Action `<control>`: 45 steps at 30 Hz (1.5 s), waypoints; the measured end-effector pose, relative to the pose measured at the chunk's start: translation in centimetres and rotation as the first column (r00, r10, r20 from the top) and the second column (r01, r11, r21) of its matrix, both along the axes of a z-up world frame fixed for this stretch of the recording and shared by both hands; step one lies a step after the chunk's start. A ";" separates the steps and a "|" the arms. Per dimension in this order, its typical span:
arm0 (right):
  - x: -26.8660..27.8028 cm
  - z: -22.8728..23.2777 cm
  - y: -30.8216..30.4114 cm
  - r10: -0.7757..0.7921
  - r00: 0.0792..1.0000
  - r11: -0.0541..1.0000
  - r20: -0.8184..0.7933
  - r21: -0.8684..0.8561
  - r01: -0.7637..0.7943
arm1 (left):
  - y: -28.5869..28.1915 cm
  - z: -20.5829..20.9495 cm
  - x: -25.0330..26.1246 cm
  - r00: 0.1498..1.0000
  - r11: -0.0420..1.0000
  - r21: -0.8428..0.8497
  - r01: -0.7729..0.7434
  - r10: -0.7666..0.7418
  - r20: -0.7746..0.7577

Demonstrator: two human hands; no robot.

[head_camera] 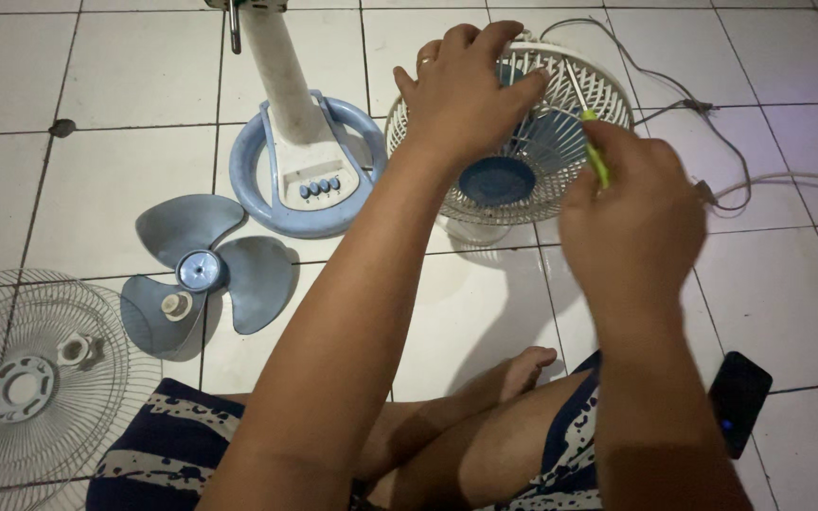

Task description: The person disassembles a standing electric fan by removing the front grille, fan blades, and rear grille. They use a screwdriver to loosen screws on the rear grille and separate the components, placing them on the floor.

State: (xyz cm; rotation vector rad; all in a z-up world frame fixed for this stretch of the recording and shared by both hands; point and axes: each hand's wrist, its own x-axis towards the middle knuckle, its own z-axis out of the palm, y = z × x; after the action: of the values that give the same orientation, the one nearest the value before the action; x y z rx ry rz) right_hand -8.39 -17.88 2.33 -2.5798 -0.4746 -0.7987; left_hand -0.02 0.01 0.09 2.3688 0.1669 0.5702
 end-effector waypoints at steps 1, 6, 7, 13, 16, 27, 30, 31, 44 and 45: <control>-0.3 -0.4 0.5 0.005 1.000 1.000 0.008 0.014 -0.005 | 0.0 0.1 0.0 1.000 1.000 0.002 -0.004 0.004 0.000; -0.8 -1.0 1.9 0.030 1.000 0.999 0.005 0.036 -0.030 | 0.3 0.2 0.0 0.998 0.999 -0.013 0.049 -0.049 -0.026; -0.6 -0.5 1.5 0.050 0.999 0.998 -0.018 0.031 -0.049 | 0.4 0.0 0.0 0.999 0.999 -0.004 0.052 -0.052 -0.016; 1.0 4.3 -0.9 -0.024 0.947 1.000 -0.321 -0.004 0.024 | 1.2 -1.3 -0.5 0.983 0.984 0.122 0.132 -0.145 0.109; 1.2 6.5 -0.8 -0.089 0.904 0.996 -0.418 -0.046 0.077 | 1.3 -2.2 -0.8 0.965 0.973 0.203 0.111 -0.155 0.213; 5.8 11.0 -2.1 -0.165 0.860 0.906 -0.483 -0.419 -0.061 | -1.1 -6.7 -3.2 0.946 0.978 -0.106 -0.177 0.199 0.255; 3.7 10.3 -0.7 -0.209 0.901 0.844 -0.381 -0.535 -0.031 | -0.9 -6.5 -2.7 0.927 0.983 -0.101 -0.156 0.181 0.327; 2.7 9.2 -0.1 -0.144 0.949 0.821 -0.279 -0.569 -0.043 | -1.0 -6.4 -2.7 0.914 0.984 -0.098 -0.151 0.177 0.366; 0.8 2.4 1.0 0.062 0.997 0.979 -0.049 -0.194 -0.070 | -3.2 -3.8 -0.8 0.906 0.938 -0.228 -0.260 0.319 0.279; 0.7 2.2 1.0 0.064 0.997 0.978 -0.053 -0.198 -0.073 | -3.6 -3.7 -0.5 0.888 0.939 -0.160 -0.303 0.340 0.310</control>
State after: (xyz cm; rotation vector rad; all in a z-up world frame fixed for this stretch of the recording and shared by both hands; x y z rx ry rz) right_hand -7.72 -16.84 4.49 -2.7412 -0.6565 -0.6980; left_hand -0.57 -3.56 -3.65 2.1127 0.4321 1.0845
